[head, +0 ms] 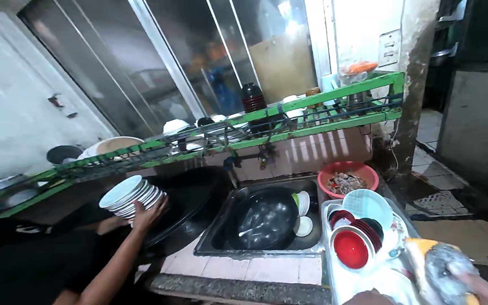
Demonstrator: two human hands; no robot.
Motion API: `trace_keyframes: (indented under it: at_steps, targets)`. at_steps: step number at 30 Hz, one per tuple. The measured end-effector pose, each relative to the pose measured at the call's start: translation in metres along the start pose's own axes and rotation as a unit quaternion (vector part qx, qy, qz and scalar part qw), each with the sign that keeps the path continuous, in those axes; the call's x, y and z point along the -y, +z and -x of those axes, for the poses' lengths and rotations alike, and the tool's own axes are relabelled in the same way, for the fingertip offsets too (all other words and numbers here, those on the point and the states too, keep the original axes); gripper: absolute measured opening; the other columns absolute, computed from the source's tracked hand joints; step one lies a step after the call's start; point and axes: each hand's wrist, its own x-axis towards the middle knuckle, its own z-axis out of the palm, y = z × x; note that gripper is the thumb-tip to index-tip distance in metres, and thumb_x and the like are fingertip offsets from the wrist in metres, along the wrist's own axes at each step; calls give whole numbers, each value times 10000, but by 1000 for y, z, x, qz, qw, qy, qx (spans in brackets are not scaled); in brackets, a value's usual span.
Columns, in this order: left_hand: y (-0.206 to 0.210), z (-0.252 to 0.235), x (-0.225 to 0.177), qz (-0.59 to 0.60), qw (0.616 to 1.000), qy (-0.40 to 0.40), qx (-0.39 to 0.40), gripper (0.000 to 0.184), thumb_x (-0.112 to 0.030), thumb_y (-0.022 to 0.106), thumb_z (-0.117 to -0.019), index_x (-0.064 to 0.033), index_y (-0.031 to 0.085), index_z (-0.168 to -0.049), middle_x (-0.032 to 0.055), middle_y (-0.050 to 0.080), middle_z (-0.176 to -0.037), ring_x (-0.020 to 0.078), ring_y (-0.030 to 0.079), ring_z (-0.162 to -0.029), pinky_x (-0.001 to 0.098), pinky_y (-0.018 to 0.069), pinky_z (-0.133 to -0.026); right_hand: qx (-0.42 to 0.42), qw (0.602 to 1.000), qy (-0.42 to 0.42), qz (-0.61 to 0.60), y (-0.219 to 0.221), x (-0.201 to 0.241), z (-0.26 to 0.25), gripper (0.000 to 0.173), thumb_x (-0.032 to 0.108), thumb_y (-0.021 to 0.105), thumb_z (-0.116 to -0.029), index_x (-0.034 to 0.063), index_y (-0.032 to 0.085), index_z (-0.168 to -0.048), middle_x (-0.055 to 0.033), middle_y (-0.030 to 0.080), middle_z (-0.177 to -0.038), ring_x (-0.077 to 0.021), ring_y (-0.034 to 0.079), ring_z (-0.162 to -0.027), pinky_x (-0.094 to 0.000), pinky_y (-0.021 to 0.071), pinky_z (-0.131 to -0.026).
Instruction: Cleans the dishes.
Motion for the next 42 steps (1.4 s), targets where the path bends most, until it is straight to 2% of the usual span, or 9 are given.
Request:
trace_keyframes:
  at_steps: [3,9,15,22,25,28,32,37,42]
  targets:
    - [-12,16,13,180,980,-52,-64,387,-160,543,-1039,120,596,-1301,318,641,-1259,434,613,-1219,584,440,-1075,-25,994,-18,105,9,-1,1,570,119,562,-901,86,319,-1415,14,656,-1108,-96,687,-988,-344,610,-863]
    - [-33,40,2,623,749,-87,-208,459,42,612,-925,39,482,-1366,124,678,-1109,158,666,-971,379,558,-893,-98,938,-44,329,54,1,10,694,72,656,-874,-37,374,-1498,-209,585,-1325,-208,645,-1128,-412,565,-946]
    - [-34,45,-12,353,894,-78,-267,463,-30,632,-944,147,518,-1356,284,642,-1253,302,633,-1181,446,485,-1060,-18,871,-27,489,106,-7,-27,593,204,721,-919,17,523,-1446,-235,617,-1354,-371,599,-1262,-571,461,-1078]
    - [-36,55,20,342,882,-56,-321,387,-16,656,-904,152,581,-1244,242,680,-1133,227,657,-1070,389,519,-983,51,822,-92,560,143,-14,-13,578,187,735,-890,-7,580,-1412,-236,583,-1426,-392,545,-1344,-572,410,-1136]
    - [-37,65,24,336,897,-30,-287,430,-18,661,-916,160,565,-1296,271,666,-1211,263,649,-1150,415,494,-1050,-6,879,-14,476,135,-14,-34,585,182,721,-916,2,530,-1439,-233,611,-1362,-353,594,-1268,-542,460,-1088]
    - [-33,68,20,481,811,-12,-333,415,10,625,-924,154,523,-1300,172,680,-1126,126,660,-1030,312,538,-962,-55,918,75,386,120,-3,-64,520,147,643,-986,40,477,-1467,-236,590,-1361,-340,585,-1257,-530,457,-1074]
    - [-41,53,38,670,604,27,-430,283,-121,409,-1056,38,591,-1202,71,737,-950,139,726,-880,364,619,-830,-44,873,-117,471,148,-30,-24,667,75,748,-847,-61,497,-1450,-275,578,-1398,-386,566,-1311,-534,437,-1126]
    - [-32,50,38,626,661,-9,-414,289,-112,444,-1031,70,614,-1178,98,710,-1004,120,690,-924,343,580,-883,-94,897,25,432,133,-17,-57,588,132,680,-944,21,472,-1483,-238,588,-1379,-349,573,-1288,-528,442,-1107]
    - [-51,39,29,691,565,-56,-448,340,-165,308,-1105,23,590,-1120,78,683,-876,133,689,-812,332,601,-759,42,736,-128,664,165,-26,-38,489,282,671,-940,119,622,-1399,-125,626,-1410,-317,581,-1322,-562,463,-1088]
